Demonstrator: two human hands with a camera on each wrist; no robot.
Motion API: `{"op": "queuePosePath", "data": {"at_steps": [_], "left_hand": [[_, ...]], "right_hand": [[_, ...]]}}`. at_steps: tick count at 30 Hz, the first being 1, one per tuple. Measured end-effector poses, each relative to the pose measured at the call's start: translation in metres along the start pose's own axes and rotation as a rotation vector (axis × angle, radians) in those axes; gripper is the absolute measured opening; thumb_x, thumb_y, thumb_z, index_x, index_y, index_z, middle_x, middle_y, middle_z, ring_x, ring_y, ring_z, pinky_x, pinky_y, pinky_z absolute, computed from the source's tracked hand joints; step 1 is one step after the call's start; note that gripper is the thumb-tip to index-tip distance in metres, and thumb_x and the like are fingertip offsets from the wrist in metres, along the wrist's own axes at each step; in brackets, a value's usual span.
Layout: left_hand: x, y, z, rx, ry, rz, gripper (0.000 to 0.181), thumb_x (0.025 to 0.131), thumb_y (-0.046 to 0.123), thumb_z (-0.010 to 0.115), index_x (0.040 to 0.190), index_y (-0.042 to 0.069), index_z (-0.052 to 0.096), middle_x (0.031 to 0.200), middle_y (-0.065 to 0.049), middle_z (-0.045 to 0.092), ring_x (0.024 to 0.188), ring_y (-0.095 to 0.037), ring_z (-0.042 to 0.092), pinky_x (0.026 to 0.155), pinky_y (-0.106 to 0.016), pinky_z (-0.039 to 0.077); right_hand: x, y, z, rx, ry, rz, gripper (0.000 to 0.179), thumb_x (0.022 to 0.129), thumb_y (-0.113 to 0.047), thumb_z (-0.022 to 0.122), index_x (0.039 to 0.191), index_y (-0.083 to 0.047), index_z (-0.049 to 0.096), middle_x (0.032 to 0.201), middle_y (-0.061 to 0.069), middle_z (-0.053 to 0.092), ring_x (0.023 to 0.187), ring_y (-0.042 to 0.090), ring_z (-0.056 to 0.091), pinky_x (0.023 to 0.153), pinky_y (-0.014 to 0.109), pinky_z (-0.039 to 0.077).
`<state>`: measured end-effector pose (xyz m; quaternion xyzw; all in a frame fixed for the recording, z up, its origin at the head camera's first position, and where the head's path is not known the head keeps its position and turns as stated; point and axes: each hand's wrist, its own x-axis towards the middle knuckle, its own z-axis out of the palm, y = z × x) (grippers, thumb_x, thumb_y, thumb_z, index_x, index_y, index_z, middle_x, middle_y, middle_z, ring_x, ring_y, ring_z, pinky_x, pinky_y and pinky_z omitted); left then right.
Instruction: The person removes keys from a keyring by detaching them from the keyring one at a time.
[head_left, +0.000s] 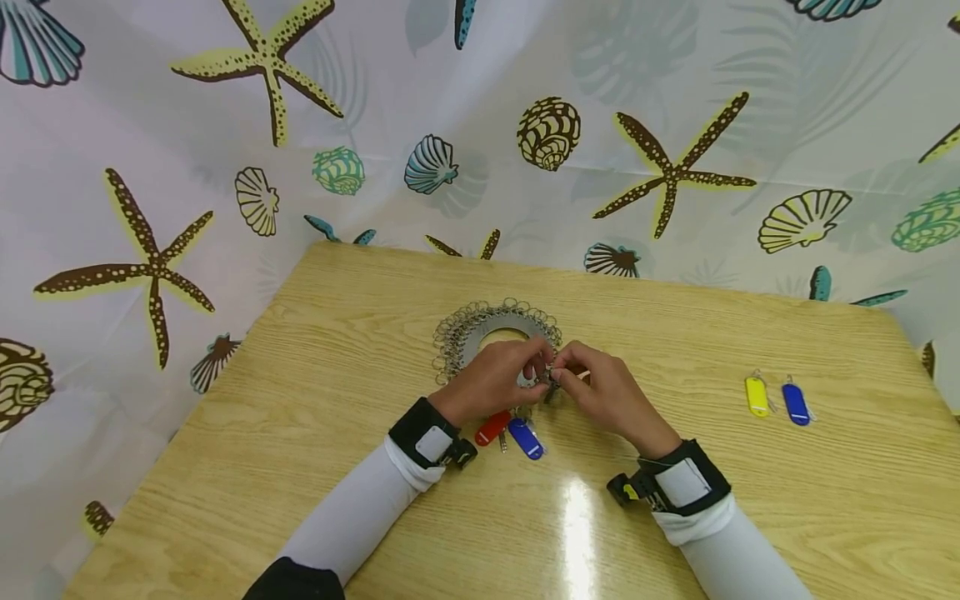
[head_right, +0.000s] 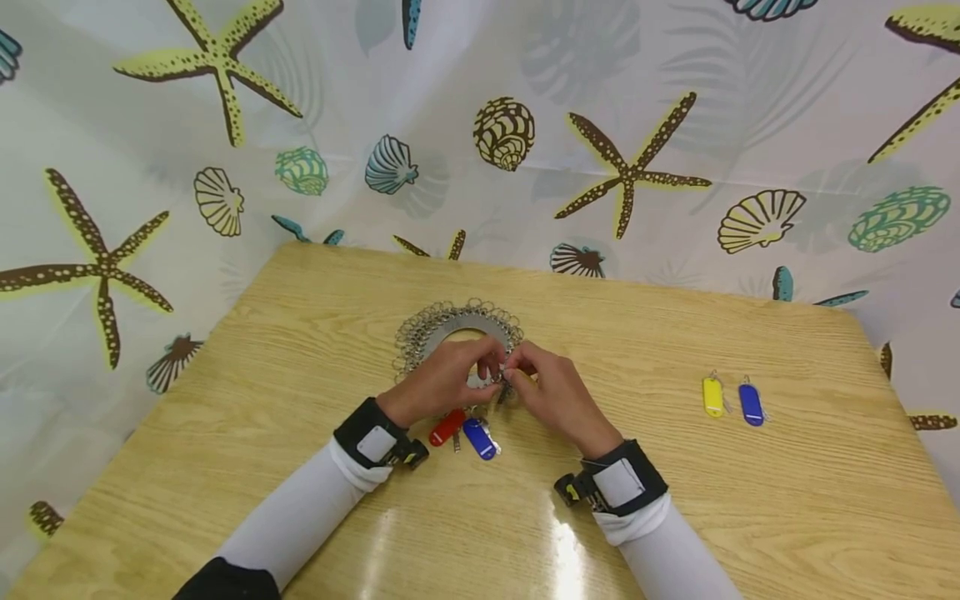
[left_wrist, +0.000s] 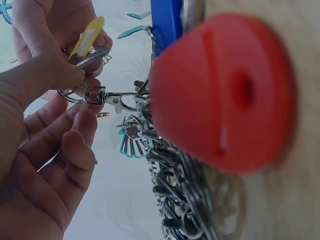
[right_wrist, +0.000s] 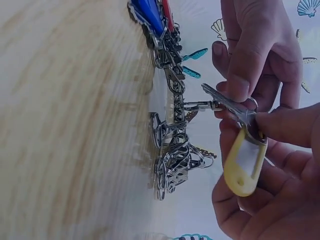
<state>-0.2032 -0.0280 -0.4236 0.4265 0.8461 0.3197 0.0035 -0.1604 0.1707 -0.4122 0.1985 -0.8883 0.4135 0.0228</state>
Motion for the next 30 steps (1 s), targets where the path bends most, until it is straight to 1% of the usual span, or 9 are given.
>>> {"op": "queuePosePath", "data": {"at_steps": [5, 9, 14, 16, 18, 20, 24, 30], "left_hand": [[0.0003, 0.0009, -0.0003, 0.001, -0.006, -0.003, 0.029, 0.088, 0.017, 0.071, 0.112, 0.015, 0.054, 0.097, 0.004, 0.062, 0.084, -0.012, 0.057, 0.073, -0.019, 0.045], [-0.0003, 0.0019, -0.0002, 0.008, -0.006, -0.002, 0.031, 0.088, 0.015, 0.071, 0.113, 0.015, 0.054, 0.099, 0.004, 0.061, 0.087, -0.013, 0.056, 0.074, -0.019, 0.045], [-0.0004, 0.0025, 0.0005, 0.015, -0.005, -0.001, 0.031, 0.087, 0.013, 0.072, 0.113, 0.015, 0.053, 0.101, 0.004, 0.060, 0.088, -0.012, 0.056, 0.074, -0.019, 0.045], [-0.0002, 0.0025, 0.0007, 0.013, -0.005, -0.002, 0.032, 0.087, 0.014, 0.072, 0.112, 0.015, 0.053, 0.100, 0.003, 0.061, 0.087, -0.012, 0.056, 0.074, -0.019, 0.045], [0.0000, 0.0023, 0.0009, 0.008, -0.005, -0.004, 0.032, 0.086, 0.013, 0.073, 0.112, 0.015, 0.053, 0.100, 0.002, 0.061, 0.087, -0.012, 0.056, 0.074, -0.020, 0.045], [0.0001, 0.0022, 0.0009, 0.005, -0.004, -0.007, 0.032, 0.086, 0.013, 0.074, 0.111, 0.015, 0.053, 0.099, 0.002, 0.061, 0.087, -0.013, 0.056, 0.073, -0.020, 0.045], [0.0002, 0.0015, 0.0012, 0.010, -0.005, -0.009, 0.032, 0.085, 0.012, 0.074, 0.110, 0.015, 0.054, 0.097, 0.002, 0.060, 0.086, -0.012, 0.055, 0.074, -0.021, 0.045], [0.0000, 0.0018, 0.0021, -0.004, -0.013, -0.014, 0.029, 0.087, 0.013, 0.072, 0.109, 0.015, 0.054, 0.096, 0.002, 0.060, 0.085, -0.010, 0.055, 0.074, -0.021, 0.046]], "right_hand": [[-0.0005, -0.0021, -0.0007, 0.029, 0.007, 0.051, 0.005, 0.098, -0.012, 0.058, 0.098, -0.009, 0.061, 0.094, 0.003, 0.069, 0.084, 0.021, 0.066, 0.072, 0.036, 0.051], [-0.0009, -0.0026, -0.0018, 0.075, -0.008, 0.085, 0.005, 0.096, -0.009, 0.059, 0.099, -0.007, 0.063, 0.098, 0.008, 0.068, 0.086, 0.024, 0.068, 0.070, 0.035, 0.051], [-0.0019, -0.0007, -0.0031, 0.174, -0.058, 0.117, 0.010, 0.094, -0.003, 0.059, 0.104, -0.003, 0.062, 0.109, 0.014, 0.063, 0.096, 0.028, 0.065, 0.079, 0.040, 0.053], [-0.0021, -0.0002, -0.0034, 0.216, -0.081, 0.145, 0.013, 0.093, -0.002, 0.058, 0.106, -0.002, 0.061, 0.113, 0.015, 0.061, 0.097, 0.030, 0.064, 0.080, 0.040, 0.053], [-0.0021, -0.0001, -0.0035, 0.234, -0.091, 0.162, 0.016, 0.092, -0.002, 0.059, 0.107, -0.002, 0.061, 0.115, 0.015, 0.060, 0.099, 0.031, 0.063, 0.080, 0.040, 0.052], [-0.0018, -0.0001, -0.0035, 0.213, -0.081, 0.167, 0.016, 0.090, -0.003, 0.061, 0.106, -0.004, 0.062, 0.114, 0.013, 0.061, 0.102, 0.031, 0.062, 0.083, 0.042, 0.051], [-0.0012, 0.0000, -0.0035, 0.131, -0.035, 0.143, 0.011, 0.090, -0.006, 0.066, 0.101, -0.008, 0.067, 0.109, 0.009, 0.066, 0.113, 0.030, 0.059, 0.095, 0.047, 0.047], [-0.0005, -0.0008, -0.0026, 0.055, -0.001, 0.128, 0.007, 0.091, -0.012, 0.067, 0.097, -0.012, 0.070, 0.107, 0.005, 0.069, 0.112, 0.030, 0.061, 0.094, 0.049, 0.047]]}}
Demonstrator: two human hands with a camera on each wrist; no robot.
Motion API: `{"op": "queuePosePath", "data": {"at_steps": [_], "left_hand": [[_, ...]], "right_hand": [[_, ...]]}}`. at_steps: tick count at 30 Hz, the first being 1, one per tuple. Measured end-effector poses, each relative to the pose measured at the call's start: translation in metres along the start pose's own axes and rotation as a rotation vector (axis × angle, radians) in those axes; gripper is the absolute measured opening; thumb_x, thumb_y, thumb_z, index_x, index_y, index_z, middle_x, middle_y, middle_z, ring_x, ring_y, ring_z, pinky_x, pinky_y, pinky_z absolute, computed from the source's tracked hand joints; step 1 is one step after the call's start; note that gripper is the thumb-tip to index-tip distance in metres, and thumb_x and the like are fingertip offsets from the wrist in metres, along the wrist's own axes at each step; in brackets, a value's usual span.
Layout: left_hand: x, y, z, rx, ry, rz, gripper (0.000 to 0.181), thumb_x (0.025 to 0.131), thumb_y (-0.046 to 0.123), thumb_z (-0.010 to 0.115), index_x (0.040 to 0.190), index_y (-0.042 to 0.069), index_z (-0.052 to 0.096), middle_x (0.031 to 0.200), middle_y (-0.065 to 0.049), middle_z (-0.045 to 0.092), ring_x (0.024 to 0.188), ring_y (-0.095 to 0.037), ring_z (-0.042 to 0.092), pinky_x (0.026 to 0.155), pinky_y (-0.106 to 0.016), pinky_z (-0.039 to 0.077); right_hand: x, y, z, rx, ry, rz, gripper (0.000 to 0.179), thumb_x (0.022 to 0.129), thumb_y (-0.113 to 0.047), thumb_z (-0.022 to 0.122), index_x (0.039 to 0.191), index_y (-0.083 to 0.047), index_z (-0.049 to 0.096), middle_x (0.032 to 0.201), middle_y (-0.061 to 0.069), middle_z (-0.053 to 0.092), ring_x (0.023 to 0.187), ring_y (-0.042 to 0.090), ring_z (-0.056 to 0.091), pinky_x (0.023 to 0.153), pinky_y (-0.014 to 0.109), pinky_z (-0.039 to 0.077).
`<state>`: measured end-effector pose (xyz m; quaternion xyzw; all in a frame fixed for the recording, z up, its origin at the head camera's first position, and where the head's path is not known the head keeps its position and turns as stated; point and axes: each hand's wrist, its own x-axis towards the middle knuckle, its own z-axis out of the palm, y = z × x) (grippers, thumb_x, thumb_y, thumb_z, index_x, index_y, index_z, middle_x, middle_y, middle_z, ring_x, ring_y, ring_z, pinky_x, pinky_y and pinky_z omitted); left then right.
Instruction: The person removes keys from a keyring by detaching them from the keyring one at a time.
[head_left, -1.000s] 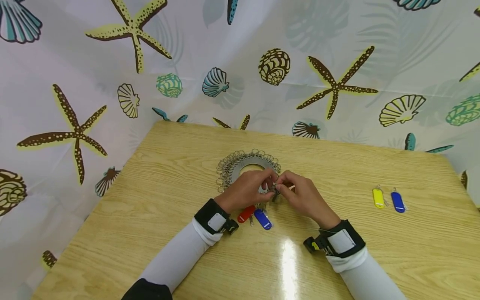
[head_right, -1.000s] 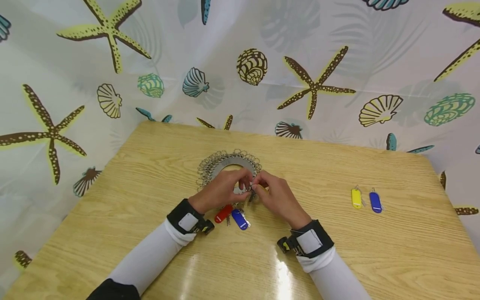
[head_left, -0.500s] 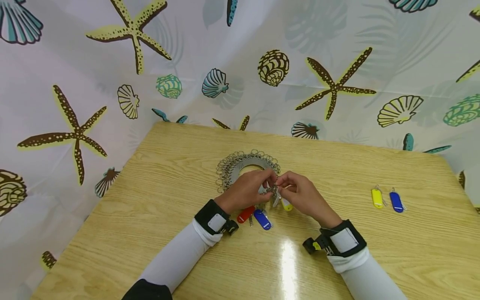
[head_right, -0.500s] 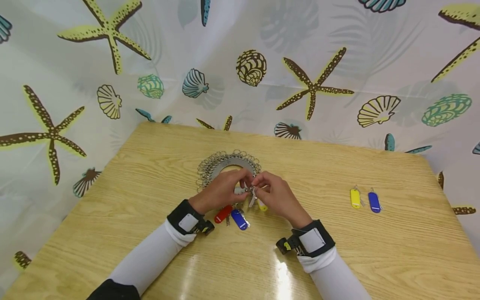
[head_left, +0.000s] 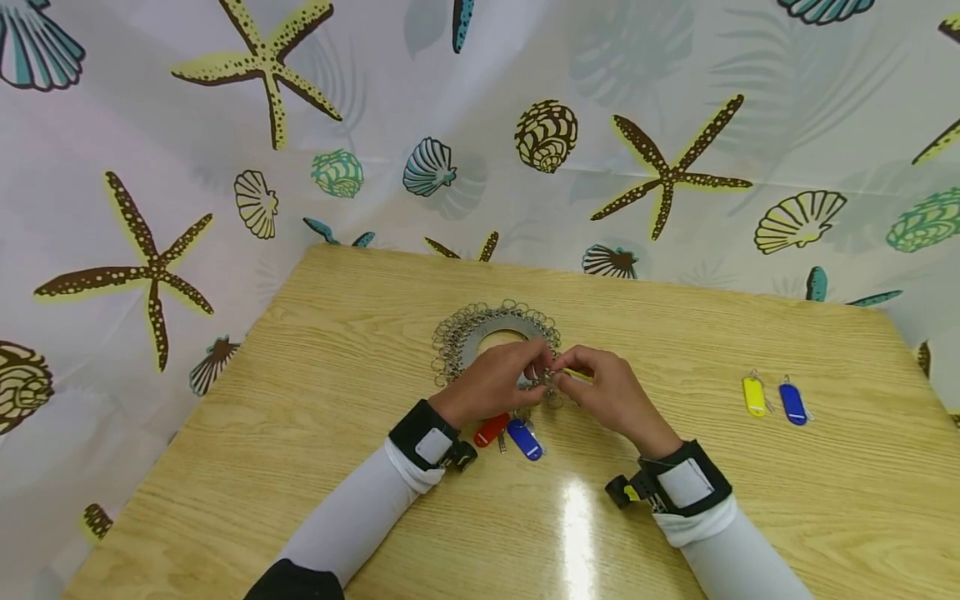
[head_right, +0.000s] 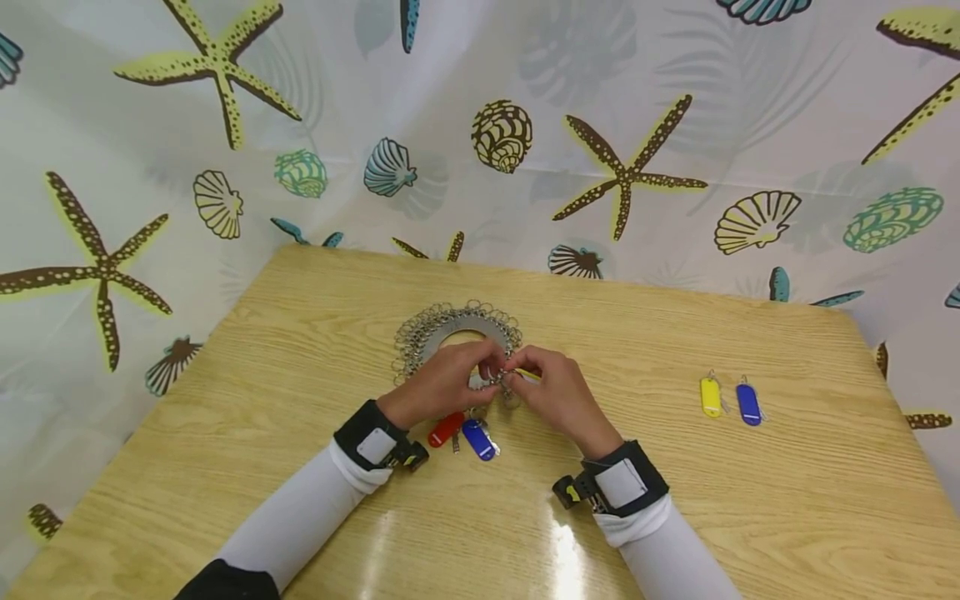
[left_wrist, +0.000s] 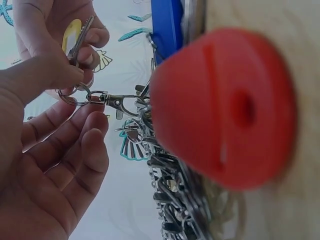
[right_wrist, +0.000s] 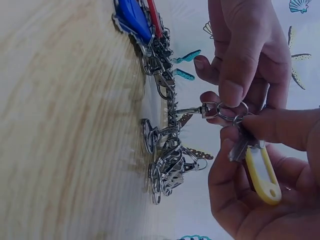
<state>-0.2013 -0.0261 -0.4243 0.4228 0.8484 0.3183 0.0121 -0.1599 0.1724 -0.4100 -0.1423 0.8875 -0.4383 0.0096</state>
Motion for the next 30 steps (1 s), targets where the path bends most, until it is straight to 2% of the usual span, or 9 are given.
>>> {"op": "queuePosePath", "data": {"at_steps": [4, 11, 20, 25, 30], "left_hand": [[0.0001, -0.0002, 0.0007, -0.001, 0.005, -0.009, 0.024, 0.090, 0.017, 0.069, 0.109, 0.014, 0.055, 0.095, 0.001, 0.061, 0.085, -0.012, 0.058, 0.072, -0.020, 0.046], [-0.0014, -0.0001, -0.0010, 0.029, -0.012, -0.091, 0.017, 0.092, 0.024, 0.068, 0.102, 0.011, 0.065, 0.092, -0.002, 0.064, 0.082, -0.016, 0.061, 0.069, -0.022, 0.046], [-0.0012, -0.0015, -0.0027, 0.063, -0.012, -0.050, 0.016, 0.090, 0.025, 0.070, 0.099, 0.012, 0.068, 0.094, -0.003, 0.066, 0.086, -0.017, 0.061, 0.072, -0.025, 0.047], [-0.0006, -0.0015, -0.0039, 0.094, -0.007, -0.034, 0.018, 0.089, 0.025, 0.072, 0.102, 0.013, 0.069, 0.097, -0.002, 0.066, 0.088, -0.014, 0.061, 0.074, -0.024, 0.047], [-0.0006, -0.0013, -0.0037, 0.111, -0.015, -0.048, 0.020, 0.088, 0.025, 0.073, 0.104, 0.013, 0.068, 0.099, 0.000, 0.065, 0.090, -0.013, 0.060, 0.075, -0.024, 0.047]], "right_hand": [[-0.0003, -0.0017, 0.0004, -0.030, 0.009, -0.020, 0.007, 0.091, -0.013, 0.067, 0.097, -0.012, 0.070, 0.105, 0.005, 0.069, 0.110, 0.030, 0.062, 0.092, 0.049, 0.048], [-0.0022, -0.0037, -0.0006, -0.082, 0.000, -0.085, 0.009, 0.092, -0.013, 0.067, 0.100, -0.012, 0.071, 0.102, 0.002, 0.070, 0.104, 0.026, 0.064, 0.088, 0.047, 0.050], [-0.0006, -0.0017, -0.0016, -0.107, 0.006, -0.131, 0.007, 0.092, -0.014, 0.068, 0.098, -0.015, 0.072, 0.099, -0.001, 0.070, 0.101, 0.024, 0.065, 0.085, 0.047, 0.050], [0.0001, -0.0002, -0.0024, -0.093, 0.017, -0.110, 0.006, 0.092, -0.014, 0.068, 0.095, -0.015, 0.072, 0.099, -0.001, 0.071, 0.103, 0.027, 0.066, 0.086, 0.049, 0.051], [-0.0003, -0.0002, -0.0024, -0.067, 0.010, -0.085, 0.007, 0.092, -0.013, 0.067, 0.096, -0.014, 0.072, 0.101, 0.001, 0.071, 0.104, 0.029, 0.065, 0.087, 0.050, 0.051]]}}
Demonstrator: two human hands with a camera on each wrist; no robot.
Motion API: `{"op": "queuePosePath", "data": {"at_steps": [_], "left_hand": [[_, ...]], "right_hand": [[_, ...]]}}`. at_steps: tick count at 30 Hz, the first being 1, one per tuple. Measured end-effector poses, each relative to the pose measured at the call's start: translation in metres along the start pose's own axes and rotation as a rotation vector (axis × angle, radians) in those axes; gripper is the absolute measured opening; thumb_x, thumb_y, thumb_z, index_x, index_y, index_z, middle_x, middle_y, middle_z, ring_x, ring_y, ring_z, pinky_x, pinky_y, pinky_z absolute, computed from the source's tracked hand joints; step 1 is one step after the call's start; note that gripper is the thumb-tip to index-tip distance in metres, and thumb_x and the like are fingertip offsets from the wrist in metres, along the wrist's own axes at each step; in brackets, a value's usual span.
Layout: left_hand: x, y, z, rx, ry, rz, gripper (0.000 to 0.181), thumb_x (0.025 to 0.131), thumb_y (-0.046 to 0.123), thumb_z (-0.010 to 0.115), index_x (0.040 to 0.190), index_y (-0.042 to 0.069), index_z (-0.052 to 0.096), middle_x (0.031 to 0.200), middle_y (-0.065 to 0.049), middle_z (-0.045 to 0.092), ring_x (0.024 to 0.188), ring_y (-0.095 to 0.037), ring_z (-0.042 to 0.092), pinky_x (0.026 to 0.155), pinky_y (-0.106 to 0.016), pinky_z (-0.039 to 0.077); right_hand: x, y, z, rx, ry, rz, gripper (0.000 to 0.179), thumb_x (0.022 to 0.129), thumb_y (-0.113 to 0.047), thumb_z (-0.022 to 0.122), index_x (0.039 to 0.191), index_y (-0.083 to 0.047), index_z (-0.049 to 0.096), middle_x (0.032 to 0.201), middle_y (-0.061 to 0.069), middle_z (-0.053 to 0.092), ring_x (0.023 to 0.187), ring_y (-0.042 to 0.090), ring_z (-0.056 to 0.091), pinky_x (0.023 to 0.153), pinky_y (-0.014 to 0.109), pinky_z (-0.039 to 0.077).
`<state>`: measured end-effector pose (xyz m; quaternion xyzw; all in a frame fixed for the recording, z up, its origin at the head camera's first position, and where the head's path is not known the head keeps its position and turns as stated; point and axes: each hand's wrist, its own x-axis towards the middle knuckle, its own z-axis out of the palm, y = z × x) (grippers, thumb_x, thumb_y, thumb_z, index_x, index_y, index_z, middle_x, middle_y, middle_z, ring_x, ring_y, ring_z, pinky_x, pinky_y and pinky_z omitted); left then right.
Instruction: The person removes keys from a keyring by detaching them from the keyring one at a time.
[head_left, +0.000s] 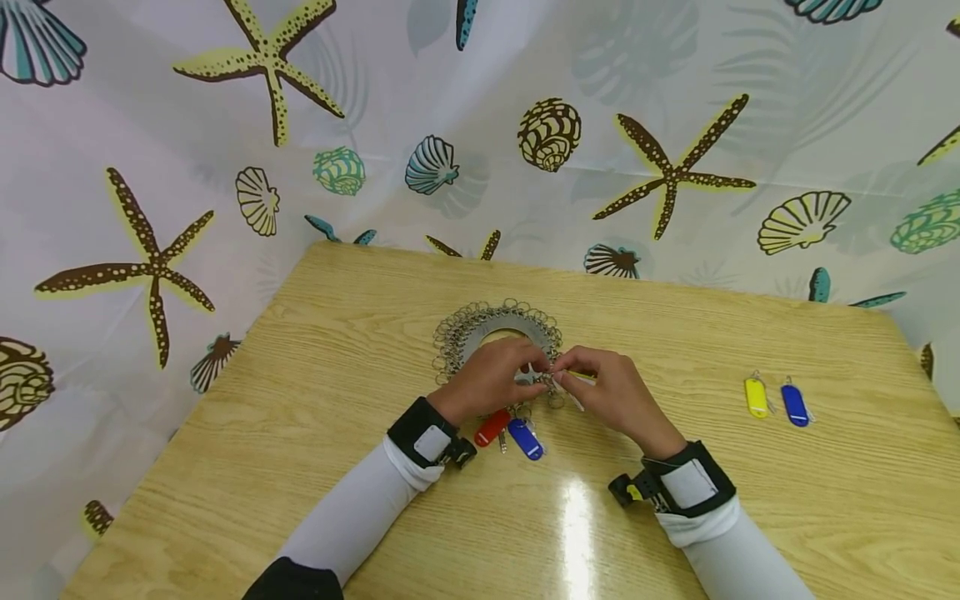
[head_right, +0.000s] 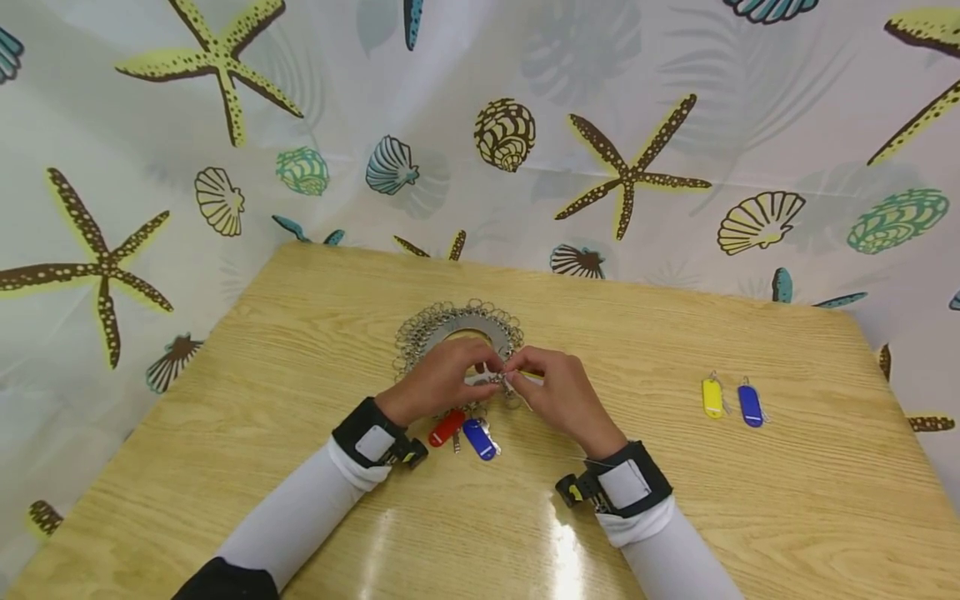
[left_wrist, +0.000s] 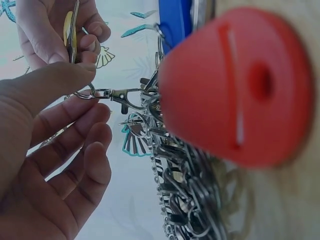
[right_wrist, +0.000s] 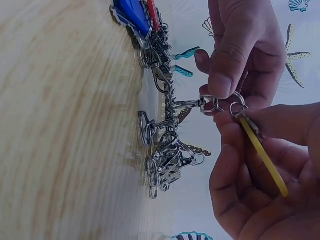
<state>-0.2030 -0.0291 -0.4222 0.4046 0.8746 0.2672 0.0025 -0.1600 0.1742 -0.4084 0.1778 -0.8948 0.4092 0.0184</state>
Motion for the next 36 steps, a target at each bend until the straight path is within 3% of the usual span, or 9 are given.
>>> {"op": "queuePosePath", "data": {"at_steps": [7, 13, 21, 28, 36], "left_hand": [[0.0000, 0.0006, 0.0011, -0.028, -0.011, -0.006, 0.022, 0.088, 0.025, 0.073, 0.106, 0.014, 0.067, 0.100, 0.000, 0.063, 0.091, -0.014, 0.060, 0.076, -0.023, 0.047], [-0.0003, -0.0004, 0.0018, -0.079, -0.009, -0.018, 0.022, 0.092, 0.030, 0.068, 0.106, 0.013, 0.069, 0.097, -0.002, 0.064, 0.088, -0.015, 0.061, 0.073, -0.021, 0.047], [0.0004, 0.0003, 0.0010, -0.079, -0.025, -0.013, 0.018, 0.091, 0.028, 0.069, 0.102, 0.013, 0.072, 0.095, 0.002, 0.064, 0.087, -0.015, 0.061, 0.072, -0.021, 0.047], [0.0002, 0.0002, 0.0011, -0.060, -0.019, 0.015, 0.022, 0.089, 0.025, 0.072, 0.108, 0.014, 0.072, 0.099, 0.000, 0.064, 0.086, -0.016, 0.060, 0.070, -0.023, 0.045], [-0.0005, 0.0018, 0.0003, -0.034, -0.028, 0.027, 0.027, 0.088, 0.022, 0.073, 0.115, 0.018, 0.070, 0.100, 0.004, 0.064, 0.088, -0.014, 0.061, 0.073, -0.022, 0.046]], "right_hand": [[-0.0001, -0.0013, -0.0005, 0.003, -0.005, 0.018, 0.007, 0.092, -0.012, 0.066, 0.096, -0.012, 0.072, 0.101, 0.002, 0.071, 0.106, 0.030, 0.065, 0.089, 0.050, 0.050], [-0.0009, -0.0003, -0.0021, -0.014, -0.017, -0.028, 0.006, 0.093, -0.011, 0.066, 0.096, -0.013, 0.071, 0.100, 0.000, 0.071, 0.105, 0.027, 0.065, 0.087, 0.049, 0.051], [-0.0023, -0.0015, -0.0058, -0.010, -0.074, -0.032, 0.007, 0.093, -0.013, 0.066, 0.095, -0.018, 0.070, 0.097, -0.004, 0.069, 0.075, 0.015, 0.061, 0.065, 0.033, 0.049], [-0.0022, 0.0001, -0.0058, -0.017, -0.078, -0.023, 0.008, 0.092, -0.009, 0.066, 0.094, -0.015, 0.070, 0.101, 0.001, 0.070, 0.103, 0.028, 0.066, 0.086, 0.047, 0.052], [-0.0029, 0.0010, -0.0057, -0.003, -0.086, 0.032, 0.007, 0.094, -0.012, 0.064, 0.095, -0.014, 0.070, 0.104, 0.005, 0.070, 0.104, 0.032, 0.065, 0.088, 0.053, 0.049]]}}
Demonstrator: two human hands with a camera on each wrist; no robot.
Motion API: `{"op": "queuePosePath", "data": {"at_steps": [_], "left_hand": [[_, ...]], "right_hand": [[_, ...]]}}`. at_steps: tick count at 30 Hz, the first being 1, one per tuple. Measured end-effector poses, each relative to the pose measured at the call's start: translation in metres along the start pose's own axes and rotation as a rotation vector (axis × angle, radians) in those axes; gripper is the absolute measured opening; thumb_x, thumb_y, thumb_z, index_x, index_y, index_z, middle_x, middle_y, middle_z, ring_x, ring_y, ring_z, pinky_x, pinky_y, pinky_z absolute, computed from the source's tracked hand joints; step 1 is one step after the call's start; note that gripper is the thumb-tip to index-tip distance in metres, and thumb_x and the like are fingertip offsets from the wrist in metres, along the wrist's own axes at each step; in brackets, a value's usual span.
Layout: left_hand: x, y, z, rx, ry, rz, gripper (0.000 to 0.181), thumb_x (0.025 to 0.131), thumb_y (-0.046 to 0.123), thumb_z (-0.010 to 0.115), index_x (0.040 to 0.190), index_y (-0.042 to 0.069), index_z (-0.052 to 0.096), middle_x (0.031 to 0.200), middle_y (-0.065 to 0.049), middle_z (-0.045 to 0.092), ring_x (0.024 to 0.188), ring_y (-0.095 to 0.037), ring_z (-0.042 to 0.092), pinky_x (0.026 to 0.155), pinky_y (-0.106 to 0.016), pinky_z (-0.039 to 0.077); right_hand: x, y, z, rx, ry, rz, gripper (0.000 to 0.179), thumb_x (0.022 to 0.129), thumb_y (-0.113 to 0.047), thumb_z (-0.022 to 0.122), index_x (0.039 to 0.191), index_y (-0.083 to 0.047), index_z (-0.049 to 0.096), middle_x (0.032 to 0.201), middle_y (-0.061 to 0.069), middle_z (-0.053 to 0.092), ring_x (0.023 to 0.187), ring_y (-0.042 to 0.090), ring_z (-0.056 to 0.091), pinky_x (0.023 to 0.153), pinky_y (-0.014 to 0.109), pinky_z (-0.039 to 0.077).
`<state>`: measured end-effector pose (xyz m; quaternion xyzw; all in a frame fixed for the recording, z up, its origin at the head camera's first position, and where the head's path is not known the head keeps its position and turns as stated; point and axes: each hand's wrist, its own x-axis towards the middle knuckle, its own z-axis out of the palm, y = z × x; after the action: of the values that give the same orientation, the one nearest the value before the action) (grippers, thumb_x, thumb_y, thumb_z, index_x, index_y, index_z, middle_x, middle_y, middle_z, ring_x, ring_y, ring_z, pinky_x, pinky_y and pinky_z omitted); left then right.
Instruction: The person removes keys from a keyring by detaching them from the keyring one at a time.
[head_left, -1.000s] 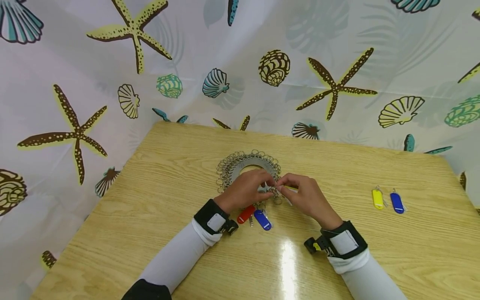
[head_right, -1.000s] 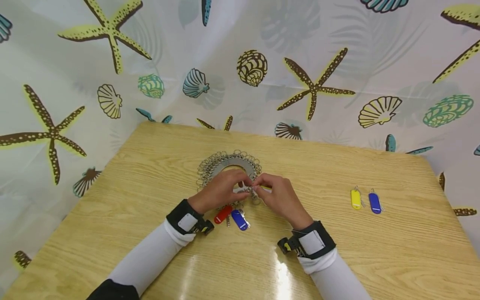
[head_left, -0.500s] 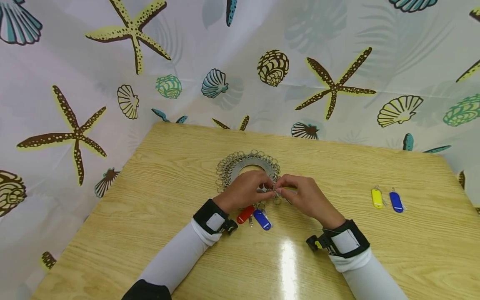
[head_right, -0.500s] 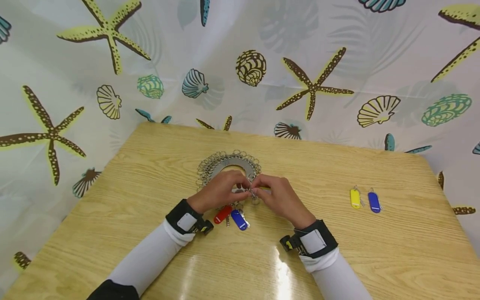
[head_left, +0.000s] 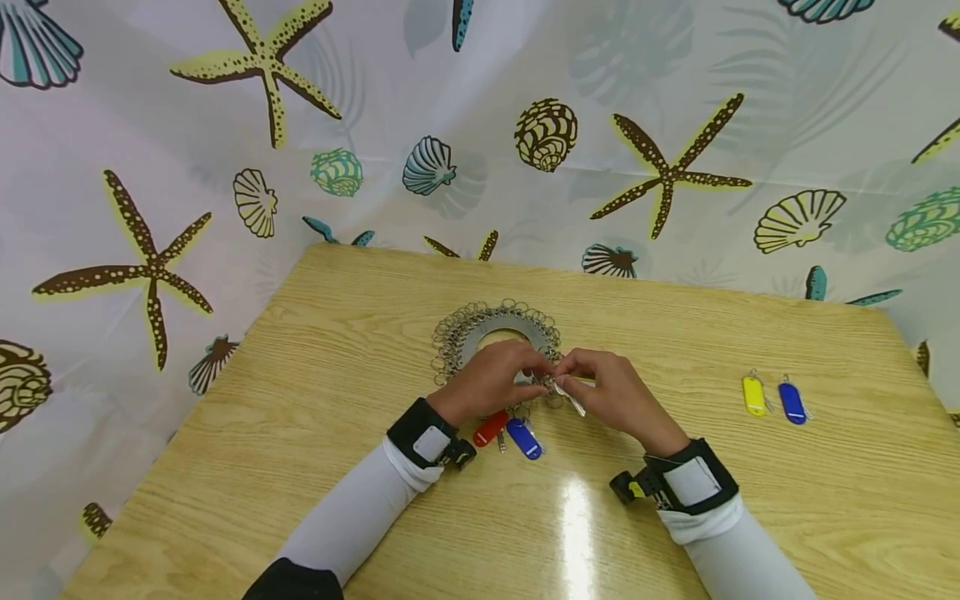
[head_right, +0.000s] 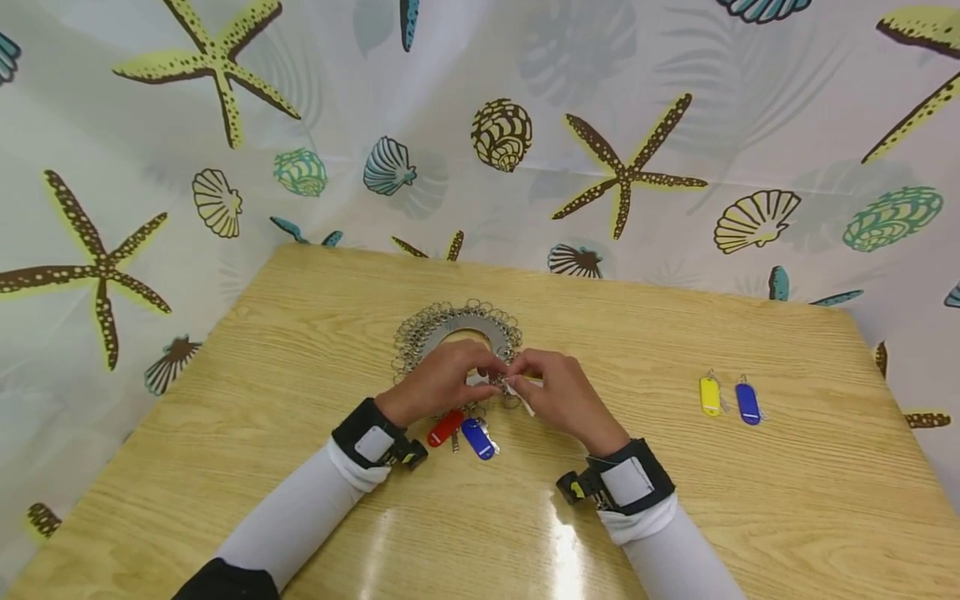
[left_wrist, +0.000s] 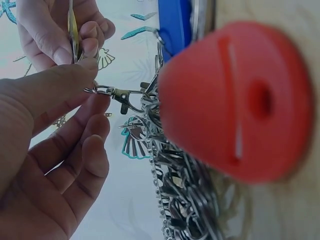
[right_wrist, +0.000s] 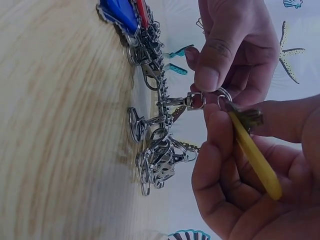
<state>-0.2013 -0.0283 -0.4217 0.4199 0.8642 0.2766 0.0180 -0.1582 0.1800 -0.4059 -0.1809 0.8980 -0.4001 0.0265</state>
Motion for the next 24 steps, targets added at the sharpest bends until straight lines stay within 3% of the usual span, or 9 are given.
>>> {"op": "queuePosePath", "data": {"at_steps": [5, 11, 18, 24], "left_hand": [[0.0012, -0.0005, 0.0012, -0.032, -0.006, -0.021, 0.027, 0.089, 0.025, 0.072, 0.114, 0.016, 0.070, 0.099, 0.004, 0.066, 0.090, -0.013, 0.062, 0.075, -0.021, 0.048], [0.0009, -0.0013, 0.0017, -0.058, -0.004, -0.045, 0.024, 0.091, 0.028, 0.069, 0.109, 0.012, 0.071, 0.093, 0.002, 0.065, 0.083, -0.012, 0.061, 0.069, -0.019, 0.047], [0.0006, -0.0015, 0.0012, -0.054, -0.010, -0.049, 0.019, 0.091, 0.027, 0.069, 0.103, 0.013, 0.074, 0.087, 0.004, 0.061, 0.080, -0.013, 0.059, 0.067, -0.020, 0.045], [0.0001, -0.0006, -0.0002, -0.023, -0.001, -0.015, 0.020, 0.091, 0.028, 0.069, 0.105, 0.014, 0.073, 0.091, 0.003, 0.062, 0.081, -0.012, 0.058, 0.068, -0.020, 0.044]], "right_hand": [[0.0004, 0.0003, -0.0002, -0.012, 0.013, 0.006, 0.007, 0.094, -0.013, 0.064, 0.096, -0.014, 0.071, 0.102, 0.004, 0.071, 0.104, 0.032, 0.065, 0.087, 0.052, 0.050], [0.0010, 0.0023, -0.0014, -0.027, 0.032, -0.047, 0.008, 0.094, -0.010, 0.064, 0.095, -0.014, 0.071, 0.101, 0.002, 0.071, 0.103, 0.029, 0.066, 0.086, 0.049, 0.051], [0.0013, 0.0005, -0.0008, -0.025, 0.019, -0.112, 0.009, 0.093, -0.009, 0.064, 0.094, -0.015, 0.071, 0.094, -0.002, 0.070, 0.080, 0.012, 0.064, 0.070, 0.034, 0.050], [0.0006, -0.0002, 0.0005, -0.007, -0.008, -0.045, 0.008, 0.093, -0.009, 0.064, 0.094, -0.015, 0.070, 0.094, -0.001, 0.069, 0.091, 0.018, 0.067, 0.074, 0.037, 0.052]]}}
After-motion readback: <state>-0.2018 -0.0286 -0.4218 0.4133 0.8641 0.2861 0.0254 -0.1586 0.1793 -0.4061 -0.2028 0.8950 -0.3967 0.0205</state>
